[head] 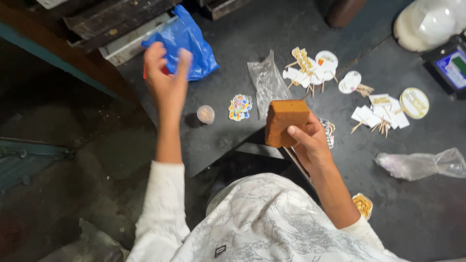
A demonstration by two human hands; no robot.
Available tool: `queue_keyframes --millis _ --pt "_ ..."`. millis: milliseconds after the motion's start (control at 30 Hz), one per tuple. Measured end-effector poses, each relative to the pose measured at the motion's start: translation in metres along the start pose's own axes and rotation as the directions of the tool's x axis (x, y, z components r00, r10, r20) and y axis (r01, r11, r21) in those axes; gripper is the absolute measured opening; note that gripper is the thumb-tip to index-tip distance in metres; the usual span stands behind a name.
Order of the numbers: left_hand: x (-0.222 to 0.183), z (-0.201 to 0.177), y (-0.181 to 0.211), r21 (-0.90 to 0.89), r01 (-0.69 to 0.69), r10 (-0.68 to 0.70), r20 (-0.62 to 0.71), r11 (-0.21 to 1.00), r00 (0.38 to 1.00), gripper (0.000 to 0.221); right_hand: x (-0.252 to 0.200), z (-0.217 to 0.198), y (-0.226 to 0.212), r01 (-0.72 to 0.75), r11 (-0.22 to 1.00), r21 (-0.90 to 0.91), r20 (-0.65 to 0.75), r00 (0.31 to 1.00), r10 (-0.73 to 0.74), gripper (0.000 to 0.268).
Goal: The person sorts through various bakery items on a counter, including decorative toppers, cake pieces, and wooden sticks, and places them into plastic bags.
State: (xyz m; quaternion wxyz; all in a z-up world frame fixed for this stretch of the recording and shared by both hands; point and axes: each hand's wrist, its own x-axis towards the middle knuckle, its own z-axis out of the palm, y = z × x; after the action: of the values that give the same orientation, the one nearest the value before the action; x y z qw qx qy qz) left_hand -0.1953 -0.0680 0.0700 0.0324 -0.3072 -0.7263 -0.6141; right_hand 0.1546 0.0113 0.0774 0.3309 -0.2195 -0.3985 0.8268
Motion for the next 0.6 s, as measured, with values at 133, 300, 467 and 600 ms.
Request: queue_keyframes --millis 133,300,467,600 --pt "0.082 0.015 -0.052 0.014 0.167 -0.161 -0.213 0.986 0.964 0.078 0.001 -0.012 -0.003 0.071 0.996 -0.059 -0.051 0.996 -0.074 0.056" --pt "0.117 0.026 -0.063 0.081 0.760 -0.742 -0.172 0.644 0.648 0.074 -0.005 -0.015 -0.004 0.093 0.993 -0.067 -0.086 0.991 -0.098 0.064" --pt "0.124 0.051 -0.109 -0.071 0.773 -0.771 -0.165 0.631 0.615 0.050 -0.014 -0.012 -0.005 0.123 0.991 -0.060 -0.091 0.988 -0.128 0.075" --pt "0.142 0.053 -0.137 -0.161 0.790 -0.805 -0.175 0.592 0.567 0.061 -0.017 -0.014 -0.004 0.091 0.994 -0.062 -0.124 0.987 -0.099 0.072"
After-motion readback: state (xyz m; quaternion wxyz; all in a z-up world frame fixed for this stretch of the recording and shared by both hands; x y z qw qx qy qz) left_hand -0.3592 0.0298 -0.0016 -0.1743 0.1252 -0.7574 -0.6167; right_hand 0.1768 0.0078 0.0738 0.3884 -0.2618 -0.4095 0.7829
